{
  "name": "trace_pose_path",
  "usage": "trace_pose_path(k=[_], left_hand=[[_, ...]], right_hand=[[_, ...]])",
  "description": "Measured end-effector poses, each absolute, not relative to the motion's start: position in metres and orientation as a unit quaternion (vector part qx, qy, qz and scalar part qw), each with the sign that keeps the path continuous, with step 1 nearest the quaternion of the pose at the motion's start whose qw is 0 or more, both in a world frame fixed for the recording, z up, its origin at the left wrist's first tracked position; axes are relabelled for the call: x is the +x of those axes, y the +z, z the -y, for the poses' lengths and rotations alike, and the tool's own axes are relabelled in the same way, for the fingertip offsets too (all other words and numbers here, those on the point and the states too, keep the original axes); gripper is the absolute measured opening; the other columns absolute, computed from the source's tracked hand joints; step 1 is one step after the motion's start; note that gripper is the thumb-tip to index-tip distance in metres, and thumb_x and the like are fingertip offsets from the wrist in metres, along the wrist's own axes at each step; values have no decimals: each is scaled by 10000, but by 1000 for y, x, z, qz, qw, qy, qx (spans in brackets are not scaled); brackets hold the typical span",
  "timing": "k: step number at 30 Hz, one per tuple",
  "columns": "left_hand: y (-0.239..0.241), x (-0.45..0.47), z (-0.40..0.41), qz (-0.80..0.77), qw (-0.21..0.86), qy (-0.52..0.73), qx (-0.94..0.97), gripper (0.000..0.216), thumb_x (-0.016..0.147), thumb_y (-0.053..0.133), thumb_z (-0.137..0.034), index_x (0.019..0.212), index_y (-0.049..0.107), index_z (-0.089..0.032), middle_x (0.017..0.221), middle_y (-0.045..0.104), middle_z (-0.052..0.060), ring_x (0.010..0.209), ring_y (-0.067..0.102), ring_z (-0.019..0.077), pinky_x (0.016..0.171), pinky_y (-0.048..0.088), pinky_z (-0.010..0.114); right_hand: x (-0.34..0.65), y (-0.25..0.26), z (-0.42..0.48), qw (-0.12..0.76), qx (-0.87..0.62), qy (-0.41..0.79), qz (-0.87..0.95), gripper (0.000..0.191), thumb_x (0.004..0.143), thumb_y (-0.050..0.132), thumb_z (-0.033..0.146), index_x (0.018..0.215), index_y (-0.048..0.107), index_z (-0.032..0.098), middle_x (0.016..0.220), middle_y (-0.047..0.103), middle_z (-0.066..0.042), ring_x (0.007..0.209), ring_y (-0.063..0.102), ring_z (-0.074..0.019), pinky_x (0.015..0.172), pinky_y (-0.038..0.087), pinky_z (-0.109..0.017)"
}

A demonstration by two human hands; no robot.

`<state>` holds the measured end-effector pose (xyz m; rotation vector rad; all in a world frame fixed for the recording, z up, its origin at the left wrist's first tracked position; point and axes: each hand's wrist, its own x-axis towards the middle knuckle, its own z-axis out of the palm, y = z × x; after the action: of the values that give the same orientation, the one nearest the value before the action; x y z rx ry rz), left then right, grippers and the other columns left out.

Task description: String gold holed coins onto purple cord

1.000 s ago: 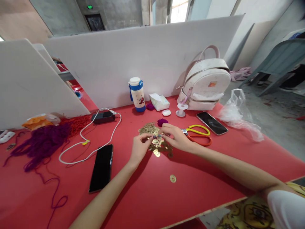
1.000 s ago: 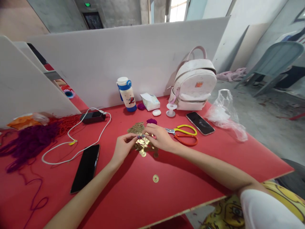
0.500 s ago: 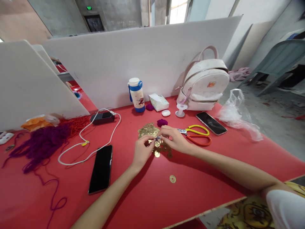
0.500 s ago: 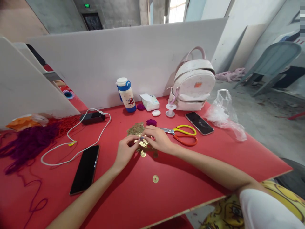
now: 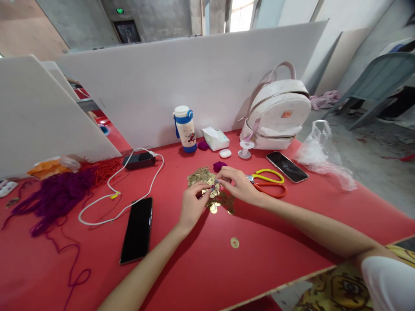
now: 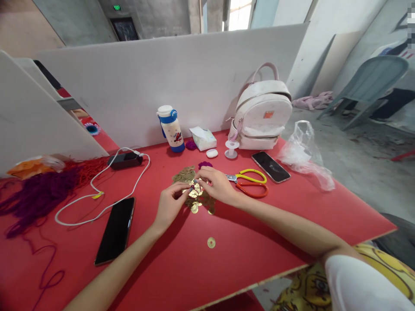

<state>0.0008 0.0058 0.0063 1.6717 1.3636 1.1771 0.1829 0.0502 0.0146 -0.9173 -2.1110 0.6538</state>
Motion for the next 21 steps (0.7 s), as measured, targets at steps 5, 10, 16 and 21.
trace_pose_path(k=[5,10,16,21], left_hand=[[9,0,-6,-521,341,469,626,122,777,629,-193,760,748,-175,848,730,79,751,653,184,641,486,276],[12,0,-5,-509,367,504,594,121,764,649,-224,758,754,-164,849,728,91,745,652,180,614,486,263],[13,0,-3,-492,360,515,603,117,769,648,-203,763,761,-174,846,722,82,774,660,182,643,501,263],[13,-1,-3,-486,346,508,621,119,778,644,-187,761,762,-184,838,722,76,780,661,183,674,506,273]], right_hand=[[183,15,-48,385,-338,255,820,164,932,514,235,816,613,176,749,563,-27,700,510,-152,651,387,-276],[187,19,-50,400,-289,265,829,186,942,501,261,817,614,181,766,560,-38,706,510,-160,656,409,-288],[188,17,-55,408,-308,313,801,181,948,503,263,890,658,189,844,606,-51,764,552,-167,672,433,-290],[185,13,-55,413,-290,343,792,102,887,618,250,857,704,203,886,624,-46,801,571,-163,699,453,-287]])
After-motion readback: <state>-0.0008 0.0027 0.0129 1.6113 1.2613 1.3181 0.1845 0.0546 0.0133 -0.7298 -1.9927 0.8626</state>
